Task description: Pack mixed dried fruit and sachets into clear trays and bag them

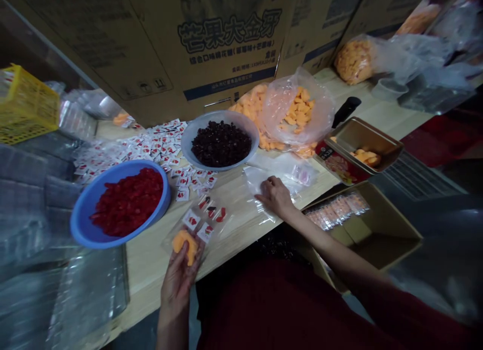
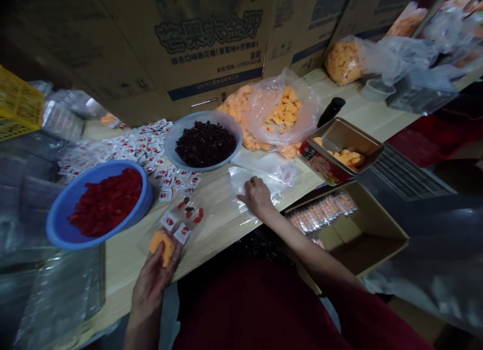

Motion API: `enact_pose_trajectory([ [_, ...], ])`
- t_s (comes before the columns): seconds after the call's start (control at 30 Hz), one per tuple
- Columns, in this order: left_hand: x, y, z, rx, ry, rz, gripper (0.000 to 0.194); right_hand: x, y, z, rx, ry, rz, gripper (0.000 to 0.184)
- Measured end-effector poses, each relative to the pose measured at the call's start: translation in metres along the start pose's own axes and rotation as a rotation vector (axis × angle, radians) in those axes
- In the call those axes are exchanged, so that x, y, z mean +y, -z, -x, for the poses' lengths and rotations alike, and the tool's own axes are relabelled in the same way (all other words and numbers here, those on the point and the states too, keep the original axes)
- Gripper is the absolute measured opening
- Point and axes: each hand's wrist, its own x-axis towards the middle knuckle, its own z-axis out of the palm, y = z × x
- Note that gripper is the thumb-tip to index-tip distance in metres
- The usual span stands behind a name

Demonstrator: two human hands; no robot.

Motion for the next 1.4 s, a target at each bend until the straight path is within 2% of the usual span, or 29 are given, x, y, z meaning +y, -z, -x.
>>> enact_pose_trajectory([
  [0.07, 0.001, 0.002, 0.001, -0.011, 0.000, -0.002, 0.038, -0.011, -0.001, -0.012, -0.017, -0.068, 0.098, 0.038],
  [0.13, 0.001, 0.002, 0.004, -0.011, 0.008, 0.013, 0.040, -0.021, 0.003, -0.016, -0.054, -0.071, 0.146, 0.037],
  [0.3, -0.001, 0.005, 0.011, 0.005, -0.024, 0.048, 0.044, -0.039, 0.004, 0.015, -0.092, 0.007, 0.189, 0.045],
  [0.43, -0.003, 0.008, 0.014, -0.016, -0.012, 0.027, 0.044, -0.037, -0.004, 0.039, -0.132, 0.044, 0.214, 0.017],
  [0.6, -0.004, 0.005, 0.020, 0.001, -0.014, 0.043, 0.044, -0.028, 0.003, 0.041, -0.161, 0.049, 0.208, 0.023],
  [0.7, -0.006, 0.006, 0.022, -0.030, -0.018, 0.037, 0.042, -0.032, 0.008, 0.045, -0.170, 0.039, 0.192, 0.019],
  [0.87, -0.013, 0.006, 0.023, -0.032, -0.029, 0.052, 0.035, -0.042, 0.004, 0.051, -0.204, -0.057, 0.147, 0.016],
  [0.97, -0.015, 0.002, 0.023, -0.039, -0.018, 0.067, 0.034, -0.034, 0.006, 0.044, -0.202, -0.048, 0.074, 0.017],
  [1.13, -0.015, -0.004, 0.021, -0.036, 0.006, 0.068, 0.036, -0.008, 0.013, 0.026, -0.157, -0.072, -0.141, 0.011],
  [1.27, -0.016, -0.009, 0.017, -0.007, 0.044, 0.067, 0.038, 0.009, 0.003, 0.015, -0.162, -0.122, -0.332, 0.018],
  [1.4, -0.019, -0.014, 0.014, -0.022, 0.077, 0.057, 0.043, 0.019, -0.004, 0.013, -0.191, -0.108, -0.487, 0.024],
])
